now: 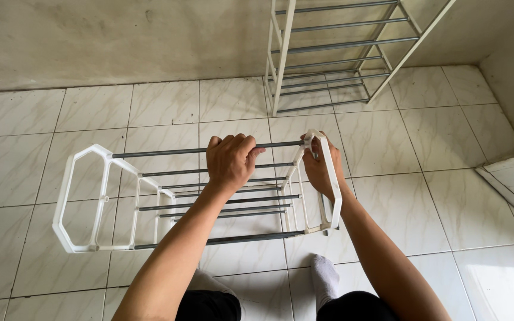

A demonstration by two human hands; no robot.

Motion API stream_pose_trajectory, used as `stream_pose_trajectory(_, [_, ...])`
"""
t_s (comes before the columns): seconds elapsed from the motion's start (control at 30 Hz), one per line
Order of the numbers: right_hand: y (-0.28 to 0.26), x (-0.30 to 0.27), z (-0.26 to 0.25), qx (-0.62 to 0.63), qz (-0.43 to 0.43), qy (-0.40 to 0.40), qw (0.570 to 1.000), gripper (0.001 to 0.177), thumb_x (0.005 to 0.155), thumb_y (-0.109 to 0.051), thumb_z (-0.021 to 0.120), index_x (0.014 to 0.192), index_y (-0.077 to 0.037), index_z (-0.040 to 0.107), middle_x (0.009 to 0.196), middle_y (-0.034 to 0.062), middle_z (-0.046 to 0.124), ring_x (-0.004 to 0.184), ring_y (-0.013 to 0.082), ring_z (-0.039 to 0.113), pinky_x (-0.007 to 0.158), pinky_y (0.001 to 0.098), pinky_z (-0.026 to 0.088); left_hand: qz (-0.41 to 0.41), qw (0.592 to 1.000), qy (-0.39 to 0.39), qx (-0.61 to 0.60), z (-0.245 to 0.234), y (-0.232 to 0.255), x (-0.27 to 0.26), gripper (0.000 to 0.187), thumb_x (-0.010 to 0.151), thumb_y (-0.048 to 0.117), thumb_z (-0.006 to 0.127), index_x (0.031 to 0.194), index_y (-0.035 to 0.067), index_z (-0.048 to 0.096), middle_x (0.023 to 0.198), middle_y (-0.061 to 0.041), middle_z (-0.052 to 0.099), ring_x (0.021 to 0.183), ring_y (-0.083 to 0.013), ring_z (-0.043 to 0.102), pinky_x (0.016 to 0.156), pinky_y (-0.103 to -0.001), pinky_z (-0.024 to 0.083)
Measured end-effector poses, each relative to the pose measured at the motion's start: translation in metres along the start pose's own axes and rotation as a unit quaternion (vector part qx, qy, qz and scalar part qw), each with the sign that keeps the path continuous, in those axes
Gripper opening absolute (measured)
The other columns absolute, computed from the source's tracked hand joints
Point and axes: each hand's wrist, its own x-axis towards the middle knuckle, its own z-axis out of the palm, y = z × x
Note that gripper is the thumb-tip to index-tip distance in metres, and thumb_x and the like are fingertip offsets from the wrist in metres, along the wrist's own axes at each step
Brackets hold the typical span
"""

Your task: The person disassembles a white plastic and metal shoe rack by hand, removing the metal rods one by one from the side frames. The rack is taken apart on a tiled floor, and the removed rods are placed on the floor beside the frame.

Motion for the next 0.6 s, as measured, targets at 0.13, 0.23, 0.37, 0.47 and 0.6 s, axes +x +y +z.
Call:
stream_pose_trajectory(0.13, [-0.005,0.001,-0.001,-0.020,-0.018,0.005,1.000,0.027,0.090,0.001,0.054,0.115,-0.001,0.063,0.099,0.0154,0.074,0.097,0.0272,0.076,0.072,0.0355,0.060,-0.015,0.998,-0.057,0.001,-0.008,0.001,0.008,0.031,0.093,0.035,0.075,0.078,0.013,0.058,0.064,0.001,0.059,0.057,-0.0207,0.057,0.054,-0.039,0.037])
stream_pose_trajectory(0.23, [-0.007,0.002,-0.001,-0.020,-0.027,0.008,0.999,0.026,0.089,0.001,0.054,0.114,-0.001,0.062,0.101,0.0156,0.074,0.097,0.0268,0.077,0.072,0.0345,0.060,-0.060,0.988,-0.144,-0.008,-0.018,0.003,0.018,0.033,0.096,0.037,0.074,0.079,0.013,0.060,0.062,0.000,0.063,0.055,-0.0236,0.062,0.050,-0.041,0.042])
stream_pose_trajectory(0.37, [-0.007,-0.001,-0.001,-0.019,0.012,0.001,1.000,0.027,0.089,0.001,0.054,0.114,-0.001,0.064,0.098,0.0163,0.075,0.091,0.0274,0.078,0.070,0.0356,0.059,-0.168,0.941,-0.289,-0.055,-0.028,-0.002,0.040,0.034,0.090,0.042,0.074,0.079,0.013,0.062,0.065,-0.001,0.070,0.061,-0.0267,0.067,0.053,-0.045,0.045])
stream_pose_trajectory(0.47, [-0.007,0.001,-0.001,-0.015,-0.004,0.015,1.000,0.027,0.088,0.000,0.056,0.114,0.000,0.065,0.098,0.0159,0.076,0.095,0.0260,0.077,0.069,0.0354,0.059,-0.206,0.921,-0.327,-0.050,-0.028,-0.001,0.043,0.035,0.090,0.045,0.074,0.082,0.013,0.063,0.068,-0.003,0.070,0.064,-0.0270,0.066,0.057,-0.044,0.045])
stream_pose_trajectory(0.6, [-0.008,0.002,0.000,0.041,-0.006,0.029,0.999,0.026,0.087,-0.001,0.063,0.113,0.000,0.068,0.100,0.0154,0.076,0.100,0.0245,0.076,0.075,0.0343,0.061,-0.015,0.996,-0.084,0.023,-0.018,0.006,0.015,0.032,0.090,0.038,0.079,0.083,0.010,0.063,0.070,-0.003,0.064,0.064,-0.0227,0.059,0.067,-0.042,0.040])
